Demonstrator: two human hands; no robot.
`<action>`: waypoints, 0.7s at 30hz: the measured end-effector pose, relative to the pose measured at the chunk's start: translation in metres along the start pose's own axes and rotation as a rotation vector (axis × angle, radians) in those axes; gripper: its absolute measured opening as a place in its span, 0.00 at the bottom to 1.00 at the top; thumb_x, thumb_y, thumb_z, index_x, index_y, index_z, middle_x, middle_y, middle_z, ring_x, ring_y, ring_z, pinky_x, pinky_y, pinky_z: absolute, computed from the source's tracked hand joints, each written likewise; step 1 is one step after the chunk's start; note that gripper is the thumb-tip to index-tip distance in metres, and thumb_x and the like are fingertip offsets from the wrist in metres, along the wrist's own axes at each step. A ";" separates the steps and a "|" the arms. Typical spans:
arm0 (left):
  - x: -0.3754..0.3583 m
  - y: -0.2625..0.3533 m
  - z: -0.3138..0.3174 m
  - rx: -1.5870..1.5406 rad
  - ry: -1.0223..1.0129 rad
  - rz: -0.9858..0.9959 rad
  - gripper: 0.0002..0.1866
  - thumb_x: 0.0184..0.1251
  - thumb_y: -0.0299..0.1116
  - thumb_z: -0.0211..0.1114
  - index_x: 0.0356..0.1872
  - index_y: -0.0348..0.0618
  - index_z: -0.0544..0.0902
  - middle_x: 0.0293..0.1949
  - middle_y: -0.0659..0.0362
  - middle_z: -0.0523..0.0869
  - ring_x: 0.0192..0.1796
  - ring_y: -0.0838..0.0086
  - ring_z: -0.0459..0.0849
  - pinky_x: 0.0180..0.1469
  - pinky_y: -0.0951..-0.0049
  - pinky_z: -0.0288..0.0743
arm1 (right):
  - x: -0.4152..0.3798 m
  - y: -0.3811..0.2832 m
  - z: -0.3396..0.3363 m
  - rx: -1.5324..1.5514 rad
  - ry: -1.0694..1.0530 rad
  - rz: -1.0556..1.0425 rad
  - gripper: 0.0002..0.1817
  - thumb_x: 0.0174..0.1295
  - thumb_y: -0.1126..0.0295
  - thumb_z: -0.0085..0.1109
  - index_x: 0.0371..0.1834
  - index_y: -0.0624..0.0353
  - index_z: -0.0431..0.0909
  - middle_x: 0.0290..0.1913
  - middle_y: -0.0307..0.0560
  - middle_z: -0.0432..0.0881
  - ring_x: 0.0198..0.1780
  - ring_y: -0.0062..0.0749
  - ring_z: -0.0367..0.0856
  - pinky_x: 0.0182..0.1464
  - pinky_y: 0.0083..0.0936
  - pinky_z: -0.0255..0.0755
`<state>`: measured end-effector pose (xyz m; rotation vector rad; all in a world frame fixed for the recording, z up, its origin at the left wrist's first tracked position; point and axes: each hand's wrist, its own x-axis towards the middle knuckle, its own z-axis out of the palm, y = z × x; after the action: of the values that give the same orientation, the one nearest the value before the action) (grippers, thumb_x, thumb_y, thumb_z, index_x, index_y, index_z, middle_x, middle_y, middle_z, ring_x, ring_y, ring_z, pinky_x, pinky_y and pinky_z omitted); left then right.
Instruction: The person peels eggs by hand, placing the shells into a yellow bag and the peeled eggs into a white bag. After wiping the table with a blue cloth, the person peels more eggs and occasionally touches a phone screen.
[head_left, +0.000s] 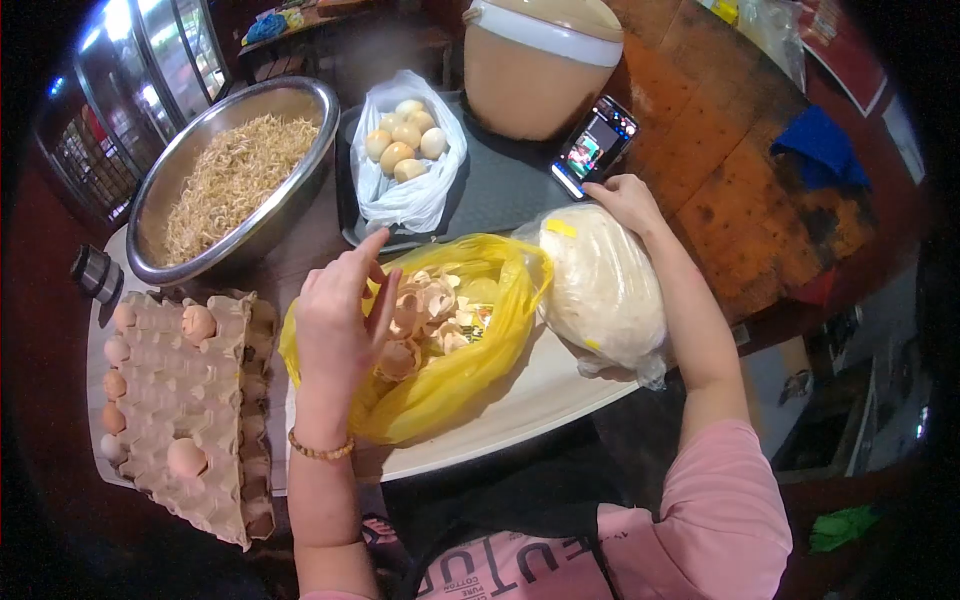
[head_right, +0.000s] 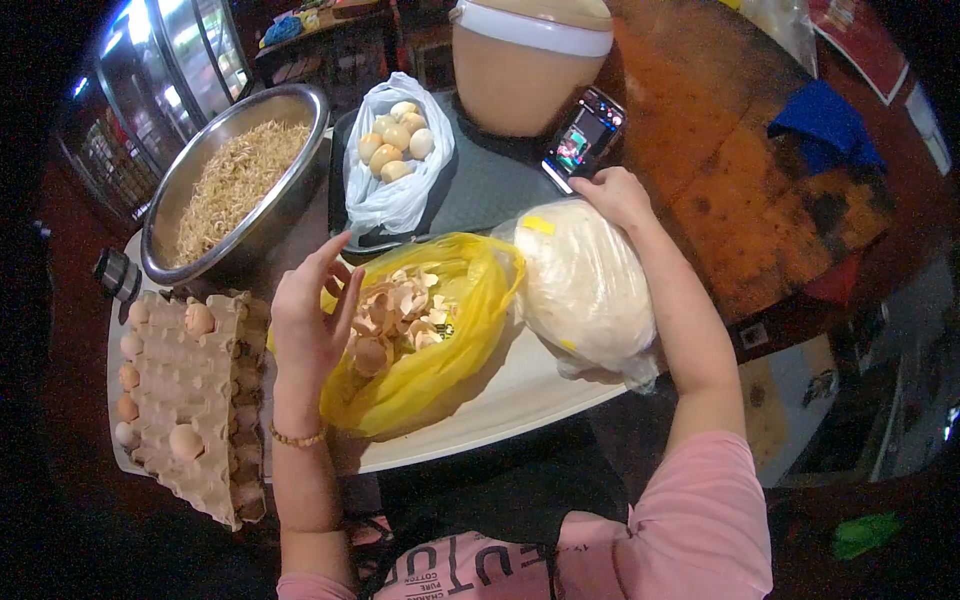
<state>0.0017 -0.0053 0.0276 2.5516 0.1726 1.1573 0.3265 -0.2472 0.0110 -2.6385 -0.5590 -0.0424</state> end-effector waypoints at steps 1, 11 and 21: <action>0.000 0.001 0.000 0.009 -0.007 0.036 0.21 0.57 0.24 0.69 0.54 0.44 0.80 0.27 0.59 0.81 0.26 0.71 0.76 0.35 0.71 0.70 | 0.001 0.001 0.000 0.011 -0.006 0.003 0.32 0.50 0.42 0.61 0.37 0.66 0.85 0.39 0.63 0.85 0.44 0.50 0.85 0.50 0.37 0.76; -0.004 0.006 0.003 0.071 -0.090 0.049 0.15 0.59 0.29 0.68 0.47 0.41 0.81 0.29 0.58 0.84 0.30 0.69 0.81 0.36 0.69 0.69 | 0.003 0.000 0.000 -0.001 -0.037 -0.006 0.33 0.52 0.43 0.61 0.36 0.70 0.85 0.37 0.65 0.84 0.42 0.51 0.85 0.49 0.37 0.75; -0.011 0.005 0.009 0.040 -0.120 -0.027 0.13 0.60 0.33 0.69 0.46 0.46 0.83 0.23 0.57 0.82 0.22 0.70 0.80 0.26 0.70 0.72 | 0.002 -0.002 -0.002 0.023 -0.064 -0.008 0.32 0.52 0.44 0.62 0.36 0.70 0.85 0.37 0.64 0.85 0.41 0.50 0.85 0.48 0.36 0.76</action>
<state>0.0013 -0.0151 0.0158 2.6365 0.2021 0.9976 0.3274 -0.2458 0.0139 -2.6233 -0.5879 0.0459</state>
